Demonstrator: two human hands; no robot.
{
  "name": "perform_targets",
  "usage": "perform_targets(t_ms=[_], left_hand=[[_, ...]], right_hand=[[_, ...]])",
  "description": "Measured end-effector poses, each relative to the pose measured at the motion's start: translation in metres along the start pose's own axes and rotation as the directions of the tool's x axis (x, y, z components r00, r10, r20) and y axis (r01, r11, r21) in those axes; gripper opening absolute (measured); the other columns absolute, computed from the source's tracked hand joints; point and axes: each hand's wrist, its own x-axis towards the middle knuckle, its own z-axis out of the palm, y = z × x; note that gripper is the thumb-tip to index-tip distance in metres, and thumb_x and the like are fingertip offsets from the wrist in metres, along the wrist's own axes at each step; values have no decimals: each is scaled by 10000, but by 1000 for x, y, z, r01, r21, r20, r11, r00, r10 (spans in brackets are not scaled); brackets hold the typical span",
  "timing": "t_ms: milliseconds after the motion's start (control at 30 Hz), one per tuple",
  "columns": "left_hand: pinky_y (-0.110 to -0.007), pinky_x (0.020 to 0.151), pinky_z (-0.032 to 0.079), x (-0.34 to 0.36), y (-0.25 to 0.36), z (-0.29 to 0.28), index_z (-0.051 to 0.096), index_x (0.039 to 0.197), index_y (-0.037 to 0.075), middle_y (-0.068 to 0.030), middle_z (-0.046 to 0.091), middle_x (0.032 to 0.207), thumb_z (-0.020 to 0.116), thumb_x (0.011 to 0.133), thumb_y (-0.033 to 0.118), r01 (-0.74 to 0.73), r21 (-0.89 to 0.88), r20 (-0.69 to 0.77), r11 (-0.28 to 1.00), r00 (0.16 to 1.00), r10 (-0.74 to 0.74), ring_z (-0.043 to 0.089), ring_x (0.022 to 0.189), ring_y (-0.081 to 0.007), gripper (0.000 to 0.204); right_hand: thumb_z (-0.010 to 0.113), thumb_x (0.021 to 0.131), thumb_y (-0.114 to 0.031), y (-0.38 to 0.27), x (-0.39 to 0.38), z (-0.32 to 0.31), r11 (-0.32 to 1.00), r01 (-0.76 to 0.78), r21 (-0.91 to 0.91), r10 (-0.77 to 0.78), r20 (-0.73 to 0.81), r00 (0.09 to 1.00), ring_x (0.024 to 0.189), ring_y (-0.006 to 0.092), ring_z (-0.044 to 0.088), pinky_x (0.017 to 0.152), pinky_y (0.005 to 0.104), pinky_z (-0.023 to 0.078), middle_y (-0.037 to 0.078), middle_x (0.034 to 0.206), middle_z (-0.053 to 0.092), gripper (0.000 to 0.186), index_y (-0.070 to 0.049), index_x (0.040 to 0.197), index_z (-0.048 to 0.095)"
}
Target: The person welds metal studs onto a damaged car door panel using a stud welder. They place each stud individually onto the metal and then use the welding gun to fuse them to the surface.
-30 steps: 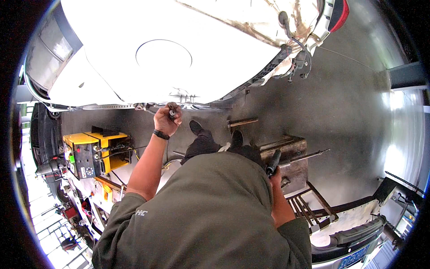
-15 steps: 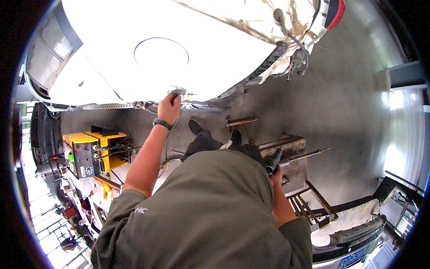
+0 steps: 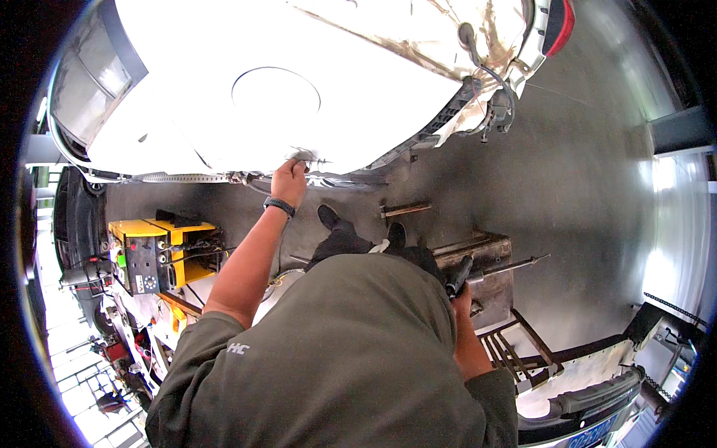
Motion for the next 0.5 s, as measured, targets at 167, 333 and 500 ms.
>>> perform_targets(t_ms=[167, 333, 500], left_hand=[[-380, 735, 517, 1, 6, 1, 696, 987, -35, -168, 716, 826, 533, 968, 280, 62, -96, 44, 993, 997, -58, 677, 757, -263, 355], [-352, 687, 502, 0, -19, 11, 699, 1001, -37, -110, 696, 770, 527, 972, 272, 157, -250, 53, 956, 988, -148, 632, 690, -206, 355], [-300, 573, 438, 2, -12, 11, 688, 886, -11, -34, 617, 684, 486, 993, 262, -83, -63, -54, 995, 995, 80, 546, 612, -130, 356]], right_hand=[[703, 809, -7, -10, -3, -6, 988, -129, -90, 133, 45, 990, 1186, 270, 591, 1016, 373, 453, 161, 1305, 612, 607, -11, 1371, 473], [709, 820, -37, -47, -16, -1, 983, -184, -16, 185, 23, 983, 1198, 278, 590, 1023, 386, 451, 161, 1320, 613, 601, -9, 1373, 474], [740, 815, -122, 15, -6, 5, 996, -60, 59, 63, -42, 997, 1196, 281, 602, 1010, 392, 462, 169, 1321, 623, 599, -8, 1351, 496]])
